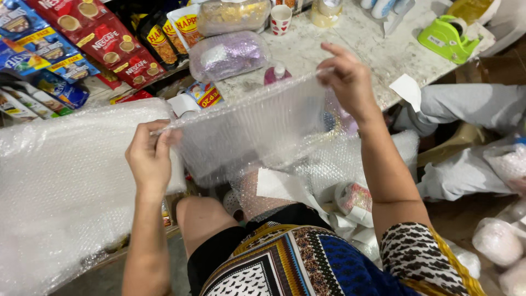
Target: The person wraps a pink bottle and two white bottles in bubble wrap using a tape dispenser. They cut the bubble wrap, fold it around each bottle, and secure it with tape. The wrapped items are placed on the table.
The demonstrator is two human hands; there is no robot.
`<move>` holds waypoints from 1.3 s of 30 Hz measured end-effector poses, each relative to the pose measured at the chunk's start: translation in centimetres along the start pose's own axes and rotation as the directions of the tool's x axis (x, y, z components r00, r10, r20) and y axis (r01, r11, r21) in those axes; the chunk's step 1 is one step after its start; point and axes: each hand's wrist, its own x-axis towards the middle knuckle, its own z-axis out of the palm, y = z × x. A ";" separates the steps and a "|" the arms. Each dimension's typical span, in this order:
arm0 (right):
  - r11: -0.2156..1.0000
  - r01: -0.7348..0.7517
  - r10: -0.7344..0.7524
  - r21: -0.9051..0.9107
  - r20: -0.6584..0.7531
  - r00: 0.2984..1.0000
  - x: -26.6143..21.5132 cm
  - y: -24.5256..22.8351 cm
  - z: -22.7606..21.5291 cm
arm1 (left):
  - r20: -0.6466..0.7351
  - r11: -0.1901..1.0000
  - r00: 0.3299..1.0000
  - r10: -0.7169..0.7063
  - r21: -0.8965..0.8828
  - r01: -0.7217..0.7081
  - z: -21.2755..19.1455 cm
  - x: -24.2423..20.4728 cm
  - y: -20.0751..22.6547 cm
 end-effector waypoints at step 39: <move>0.563 -0.825 0.773 0.052 0.318 0.548 -26.2 23.5 0.8 | 0.068 0.923 0.963 -0.262 0.308 0.229 10.8 -7.4 -30.4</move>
